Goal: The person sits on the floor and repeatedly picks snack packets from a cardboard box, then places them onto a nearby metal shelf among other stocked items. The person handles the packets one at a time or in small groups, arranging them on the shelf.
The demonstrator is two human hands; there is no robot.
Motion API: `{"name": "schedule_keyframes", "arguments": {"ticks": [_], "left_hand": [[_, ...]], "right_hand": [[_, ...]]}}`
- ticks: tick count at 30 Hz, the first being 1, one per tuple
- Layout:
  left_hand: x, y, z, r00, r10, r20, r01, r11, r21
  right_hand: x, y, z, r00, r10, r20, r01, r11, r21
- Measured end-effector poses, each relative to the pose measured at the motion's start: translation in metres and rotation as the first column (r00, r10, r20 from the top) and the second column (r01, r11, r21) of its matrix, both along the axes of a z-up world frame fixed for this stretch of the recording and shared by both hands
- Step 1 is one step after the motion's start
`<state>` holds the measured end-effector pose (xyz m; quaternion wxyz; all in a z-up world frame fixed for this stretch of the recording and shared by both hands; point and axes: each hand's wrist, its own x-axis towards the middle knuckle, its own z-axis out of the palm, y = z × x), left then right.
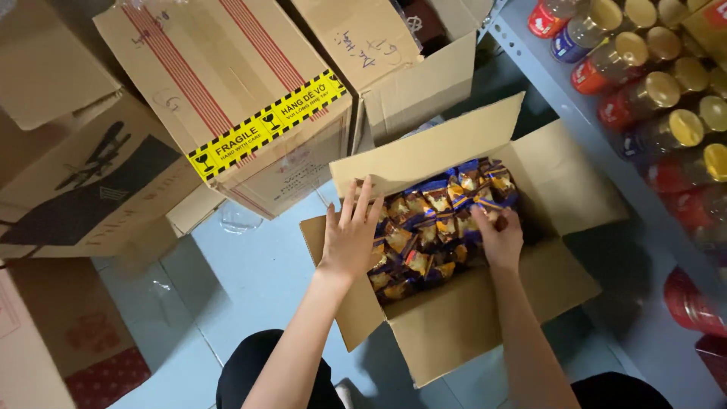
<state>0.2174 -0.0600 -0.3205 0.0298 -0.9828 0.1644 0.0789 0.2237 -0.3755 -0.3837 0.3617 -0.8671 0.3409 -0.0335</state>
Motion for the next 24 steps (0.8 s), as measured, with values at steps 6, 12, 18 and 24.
{"name": "schedule_keyframes", "arguments": {"ticks": [6, 12, 18, 24], "left_hand": [[-0.004, -0.004, 0.037, 1.0, -0.018, -0.025, 0.014, 0.99, -0.14], [0.016, -0.013, 0.058, 0.991, -0.011, -0.136, -0.023, 0.969, -0.245], [0.028, -0.021, 0.064, 0.975, -0.029, -0.22, -0.058, 0.923, -0.381], [0.025, -0.04, 0.058, 0.996, -0.075, 0.039, 0.084, 0.889, -0.451]], "right_hand": [[-0.013, -0.013, -0.011, 0.902, -0.401, 0.164, 0.138, 0.624, 0.769], [-0.028, -0.011, 0.069, 0.891, 0.189, 0.413, -0.269, 0.952, 0.146], [-0.03, -0.011, 0.206, 0.903, -0.297, 0.309, -0.111, 0.534, 0.838], [-0.026, -0.12, 0.299, 0.833, -0.533, 0.15, 0.383, 0.751, 0.538]]}}
